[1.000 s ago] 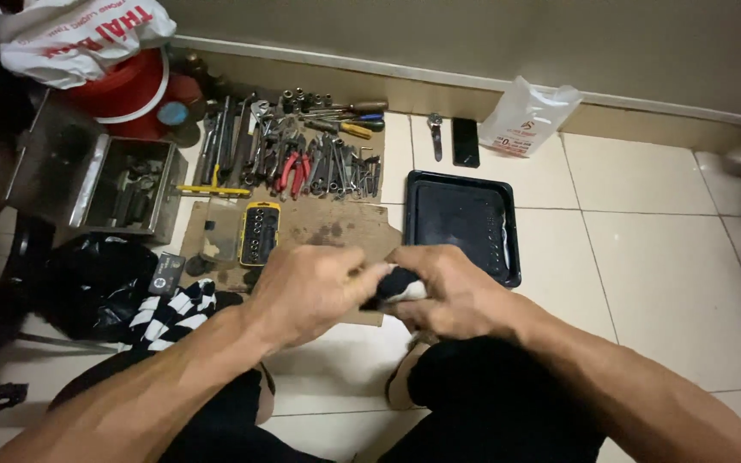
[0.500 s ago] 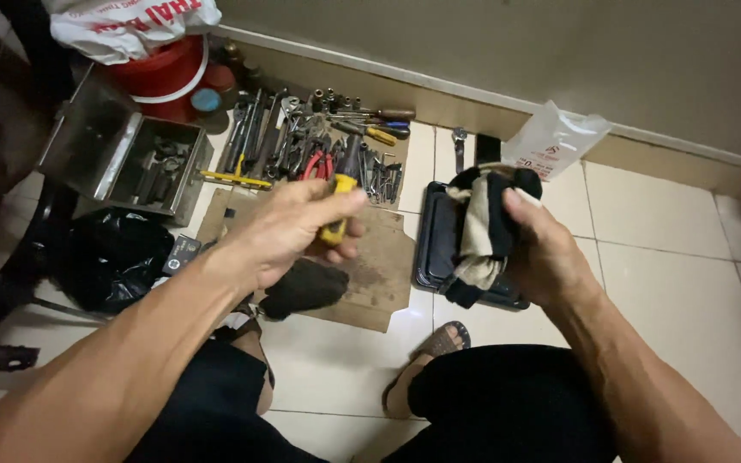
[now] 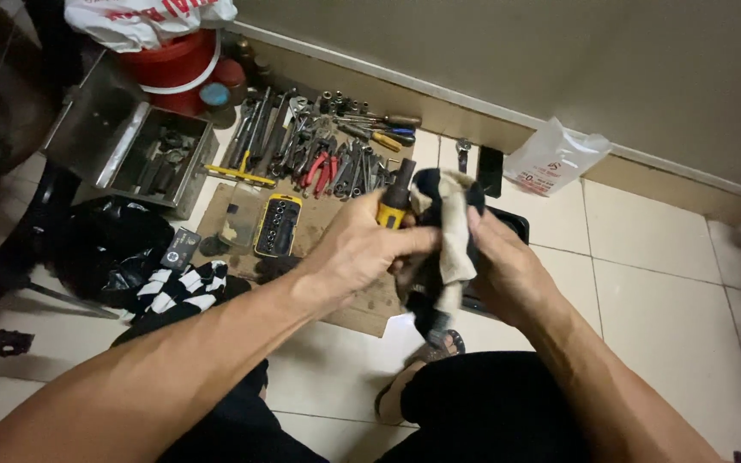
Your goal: The person sits on the floor and wipes a yellow and black screwdriver with a cloth. The person holds the screwdriver in the left hand and uses the cloth in the right hand to clean the handle and shaft repeatedly.
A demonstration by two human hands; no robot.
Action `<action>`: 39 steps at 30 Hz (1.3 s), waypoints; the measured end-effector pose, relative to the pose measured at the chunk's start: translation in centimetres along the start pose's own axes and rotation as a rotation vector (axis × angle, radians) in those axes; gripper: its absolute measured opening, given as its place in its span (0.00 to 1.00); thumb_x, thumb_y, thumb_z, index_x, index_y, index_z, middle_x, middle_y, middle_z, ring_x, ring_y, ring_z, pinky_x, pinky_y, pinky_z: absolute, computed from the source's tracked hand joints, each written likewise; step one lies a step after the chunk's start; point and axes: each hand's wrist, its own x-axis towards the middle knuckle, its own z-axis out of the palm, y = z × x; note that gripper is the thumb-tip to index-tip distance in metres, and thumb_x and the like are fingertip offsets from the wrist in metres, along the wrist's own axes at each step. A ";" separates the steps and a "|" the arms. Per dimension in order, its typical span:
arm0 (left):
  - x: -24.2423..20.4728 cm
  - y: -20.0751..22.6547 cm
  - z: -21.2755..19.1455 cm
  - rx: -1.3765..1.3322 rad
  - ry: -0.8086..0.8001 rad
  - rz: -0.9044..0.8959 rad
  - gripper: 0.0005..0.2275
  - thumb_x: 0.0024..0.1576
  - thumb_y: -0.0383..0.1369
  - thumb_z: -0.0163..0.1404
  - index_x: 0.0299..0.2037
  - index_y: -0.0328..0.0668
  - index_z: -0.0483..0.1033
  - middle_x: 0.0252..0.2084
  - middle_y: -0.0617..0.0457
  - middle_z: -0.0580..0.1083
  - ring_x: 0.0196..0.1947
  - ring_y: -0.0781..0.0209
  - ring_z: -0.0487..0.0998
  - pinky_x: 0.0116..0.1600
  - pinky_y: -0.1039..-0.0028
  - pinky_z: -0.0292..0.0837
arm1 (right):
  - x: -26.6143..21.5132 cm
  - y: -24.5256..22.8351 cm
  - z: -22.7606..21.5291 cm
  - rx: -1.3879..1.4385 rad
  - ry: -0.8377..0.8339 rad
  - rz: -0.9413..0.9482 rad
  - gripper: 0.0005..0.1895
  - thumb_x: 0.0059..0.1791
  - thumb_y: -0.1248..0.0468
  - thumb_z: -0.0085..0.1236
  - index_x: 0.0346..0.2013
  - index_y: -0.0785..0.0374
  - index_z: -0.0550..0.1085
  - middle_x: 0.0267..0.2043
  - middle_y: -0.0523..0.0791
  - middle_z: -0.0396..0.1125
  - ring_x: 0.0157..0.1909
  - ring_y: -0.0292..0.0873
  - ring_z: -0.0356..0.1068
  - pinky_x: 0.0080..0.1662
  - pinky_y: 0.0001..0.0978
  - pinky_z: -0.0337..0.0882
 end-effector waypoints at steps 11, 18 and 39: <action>0.7 0.1 -0.7 -0.037 0.064 0.004 0.11 0.45 0.25 0.64 0.29 0.35 0.72 0.19 0.48 0.70 0.15 0.65 0.71 0.21 0.76 0.69 | -1.8 -3.5 4.4 -0.189 0.274 0.089 0.05 0.48 0.69 0.61 0.27 0.63 0.74 0.22 0.42 0.65 0.26 0.37 0.64 0.35 0.30 0.63; 3.2 -0.8 -3.6 0.157 0.206 0.009 0.08 0.44 0.24 0.58 0.31 0.36 0.73 0.20 0.50 0.68 0.16 0.64 0.72 0.19 0.77 0.70 | 0.0 -2.1 -3.7 0.007 0.474 0.138 0.08 0.53 0.57 0.55 0.44 0.52 0.77 0.37 0.40 0.72 0.46 0.41 0.69 0.56 0.42 0.58; 0.8 -1.3 -4.3 0.852 -0.307 -0.117 0.17 0.43 0.37 0.63 0.42 0.39 0.83 0.41 0.45 0.83 0.47 0.51 0.83 0.52 0.60 0.78 | -2.1 -1.4 1.6 -1.041 -0.145 -0.449 0.22 0.46 0.72 0.55 0.54 0.53 0.77 0.41 0.41 0.71 0.42 0.46 0.73 0.53 0.40 0.73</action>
